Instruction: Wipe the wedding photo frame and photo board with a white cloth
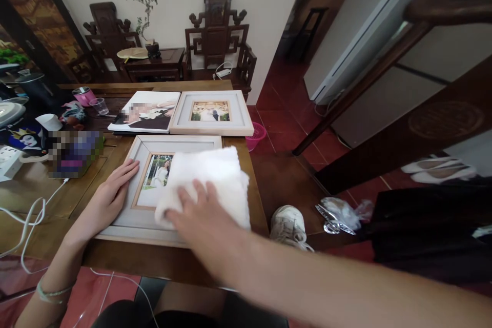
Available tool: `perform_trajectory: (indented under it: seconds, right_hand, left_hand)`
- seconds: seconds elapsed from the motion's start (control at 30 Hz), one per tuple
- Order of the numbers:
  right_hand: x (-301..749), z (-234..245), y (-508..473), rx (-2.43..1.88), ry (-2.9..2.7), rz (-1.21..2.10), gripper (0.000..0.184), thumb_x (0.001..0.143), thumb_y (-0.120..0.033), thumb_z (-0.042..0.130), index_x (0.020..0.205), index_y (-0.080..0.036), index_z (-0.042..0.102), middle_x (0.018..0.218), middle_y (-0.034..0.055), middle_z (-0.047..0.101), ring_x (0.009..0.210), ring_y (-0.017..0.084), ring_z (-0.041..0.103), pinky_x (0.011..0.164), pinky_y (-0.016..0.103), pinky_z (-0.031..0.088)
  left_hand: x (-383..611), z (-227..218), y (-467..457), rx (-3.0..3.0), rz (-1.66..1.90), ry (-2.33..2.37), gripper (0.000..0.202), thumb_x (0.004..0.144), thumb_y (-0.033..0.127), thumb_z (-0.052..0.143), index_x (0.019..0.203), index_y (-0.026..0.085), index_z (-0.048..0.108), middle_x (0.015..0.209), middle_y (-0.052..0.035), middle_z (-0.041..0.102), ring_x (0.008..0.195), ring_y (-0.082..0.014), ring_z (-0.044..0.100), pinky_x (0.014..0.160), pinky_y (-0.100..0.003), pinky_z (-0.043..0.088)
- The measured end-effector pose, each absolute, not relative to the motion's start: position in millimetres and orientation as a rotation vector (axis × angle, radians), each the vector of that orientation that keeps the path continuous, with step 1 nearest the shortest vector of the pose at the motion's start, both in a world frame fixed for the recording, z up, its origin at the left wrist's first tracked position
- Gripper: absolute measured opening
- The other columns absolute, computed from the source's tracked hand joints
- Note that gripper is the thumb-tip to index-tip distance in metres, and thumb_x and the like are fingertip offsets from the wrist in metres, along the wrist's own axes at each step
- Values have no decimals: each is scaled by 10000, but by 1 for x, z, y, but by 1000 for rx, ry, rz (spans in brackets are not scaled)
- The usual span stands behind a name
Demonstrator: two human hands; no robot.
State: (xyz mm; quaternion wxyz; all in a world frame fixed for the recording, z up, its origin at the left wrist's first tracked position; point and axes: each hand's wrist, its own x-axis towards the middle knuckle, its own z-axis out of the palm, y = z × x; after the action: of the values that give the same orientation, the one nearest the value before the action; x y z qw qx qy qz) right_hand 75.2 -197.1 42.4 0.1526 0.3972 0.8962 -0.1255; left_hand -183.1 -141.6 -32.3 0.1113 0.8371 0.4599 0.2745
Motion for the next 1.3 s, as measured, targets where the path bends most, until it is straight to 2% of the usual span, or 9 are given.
perform_trajectory:
  seconds: [0.13, 0.33, 0.43, 0.57, 0.7, 0.87, 1.0, 1.13, 1.3]
  right_hand:
    - [60, 50, -235, 1080, 2644, -604, 475, 837, -107, 574, 1299, -214, 574, 1504, 224, 379, 1354, 501, 331, 983, 707, 390]
    - [72, 36, -184, 1153, 2691, -305, 904, 594, 131, 609, 1421, -192, 437, 1570, 212, 258, 1413, 484, 194, 1109, 657, 259]
    - [82, 26, -133, 1321, 2673, 0, 938, 606, 189, 503, 1453, -197, 391, 1591, 198, 198, 1425, 474, 141, 1113, 691, 194]
    - [87, 20, -100, 1366, 2694, 162, 894, 637, 195, 430, 1431, -216, 420, 1599, 166, 192, 1418, 489, 156, 1046, 739, 265]
    - [76, 28, -141, 1249, 2639, 8, 853, 620, 140, 577, 1402, -184, 469, 1584, 203, 212, 1392, 530, 196, 1057, 729, 260]
    - [58, 59, -211, 989, 2546, -496, 1027, 431, -42, 826, 1385, -212, 488, 1575, 229, 221, 1350, 605, 215, 995, 764, 315]
    - [54, 59, -214, 923, 2629, -524, 876, 569, -52, 766, 1386, -204, 488, 1573, 196, 263, 1374, 541, 253, 1032, 696, 346]
    - [58, 30, -168, 1103, 2830, -173, 715, 732, 74, 553, 1391, -198, 494, 1576, 178, 268, 1416, 470, 212, 1084, 683, 267]
    - [54, 11, -108, 1246, 2795, 81, 761, 736, 95, 531, 1435, -188, 425, 1602, 178, 173, 1440, 464, 99, 1084, 720, 200]
  left_hand:
    - [-183, -33, -142, 2466, 782, 1376, 459, 967, 197, 329, 1397, 158, 485, 1472, -109, 468, 1435, -244, 321, 1191, -511, 264]
    - [-185, -33, -142, 2501, 768, 1341, 453, 967, 191, 340, 1385, 109, 496, 1483, -145, 448, 1440, -246, 311, 1190, -487, 277]
    - [-186, -32, -143, 2490, 757, 1347, 449, 973, 202, 343, 1385, 116, 498, 1481, -142, 452, 1437, -243, 319, 1188, -487, 283]
    - [-185, -30, -144, 2478, 739, 1362, 455, 983, 215, 324, 1400, 125, 483, 1494, -140, 435, 1444, -243, 303, 1192, -494, 270]
    - [-182, -28, -145, 2471, 756, 1371, 465, 997, 245, 316, 1439, 158, 432, 1520, -123, 400, 1444, -239, 301, 1197, -495, 256]
    - [-178, -27, -146, 2504, 746, 1391, 470, 1003, 303, 334, 1433, 141, 435, 1512, -138, 405, 1442, -247, 303, 1195, -483, 264]
    - [-178, -27, -145, 2522, 707, 1405, 477, 1007, 306, 318, 1431, 122, 435, 1511, -146, 406, 1445, -252, 293, 1194, -489, 261]
    - [-180, -28, -144, 2538, 688, 1382, 477, 1003, 297, 311, 1433, 136, 440, 1505, -139, 417, 1448, -249, 289, 1193, -493, 265]
    - [-183, -29, -143, 2532, 703, 1357, 472, 1004, 279, 300, 1430, 135, 446, 1501, -140, 424, 1446, -250, 293, 1188, -506, 272]
